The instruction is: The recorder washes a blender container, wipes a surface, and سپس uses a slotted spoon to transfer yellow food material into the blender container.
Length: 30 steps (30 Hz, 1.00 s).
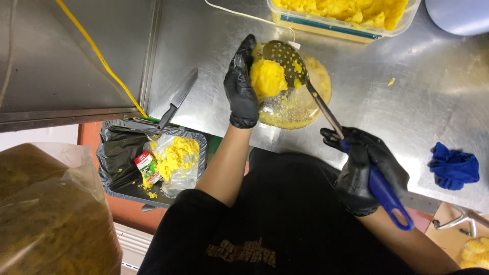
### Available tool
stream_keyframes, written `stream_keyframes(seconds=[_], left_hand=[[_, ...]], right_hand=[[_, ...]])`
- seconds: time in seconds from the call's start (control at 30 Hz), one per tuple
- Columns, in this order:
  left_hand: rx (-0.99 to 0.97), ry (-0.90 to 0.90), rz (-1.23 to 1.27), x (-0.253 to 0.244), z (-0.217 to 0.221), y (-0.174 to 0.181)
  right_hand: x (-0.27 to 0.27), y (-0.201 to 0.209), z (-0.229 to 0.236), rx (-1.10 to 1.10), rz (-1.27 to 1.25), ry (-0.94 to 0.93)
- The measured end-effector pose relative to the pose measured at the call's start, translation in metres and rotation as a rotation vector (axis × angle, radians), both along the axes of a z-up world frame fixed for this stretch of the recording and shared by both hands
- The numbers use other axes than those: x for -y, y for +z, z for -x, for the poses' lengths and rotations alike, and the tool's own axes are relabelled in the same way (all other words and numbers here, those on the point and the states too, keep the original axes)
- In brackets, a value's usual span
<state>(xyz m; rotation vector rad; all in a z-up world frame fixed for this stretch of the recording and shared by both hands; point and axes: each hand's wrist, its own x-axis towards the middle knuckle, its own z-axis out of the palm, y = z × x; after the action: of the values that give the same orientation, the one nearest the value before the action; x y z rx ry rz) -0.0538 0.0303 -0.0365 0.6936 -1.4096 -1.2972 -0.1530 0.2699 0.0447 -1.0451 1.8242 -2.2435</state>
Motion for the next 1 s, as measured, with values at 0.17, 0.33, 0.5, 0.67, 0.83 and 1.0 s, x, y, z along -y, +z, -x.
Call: stream_keyframes(seconds=[0.17,0.33,0.5,0.67,0.83,1.0], left_hand=[[-0.251,-0.069,-0.243,0.009,0.002,-0.014],[-0.348,-0.093,-0.268,0.002,-0.003,0.0],[0.126,-0.008,0.244,-0.001,-0.006,0.022],[0.675,-0.222,0.695,0.014,-0.008,0.045],[0.846,-0.304,0.918,0.022,-0.008,0.032],[0.544,-0.175,0.625,0.015,-0.011,0.011]], right_hand=[[-0.006,0.01,0.017,0.892,-0.473,0.368],[0.01,0.045,0.047,0.942,-0.999,0.645],[-0.061,-0.048,0.148,0.432,-0.529,0.718],[-0.036,-0.014,0.067,0.114,-0.155,0.404],[-0.029,0.011,0.041,0.079,-0.049,0.07],[-0.035,0.002,0.041,0.033,-0.022,0.019]])
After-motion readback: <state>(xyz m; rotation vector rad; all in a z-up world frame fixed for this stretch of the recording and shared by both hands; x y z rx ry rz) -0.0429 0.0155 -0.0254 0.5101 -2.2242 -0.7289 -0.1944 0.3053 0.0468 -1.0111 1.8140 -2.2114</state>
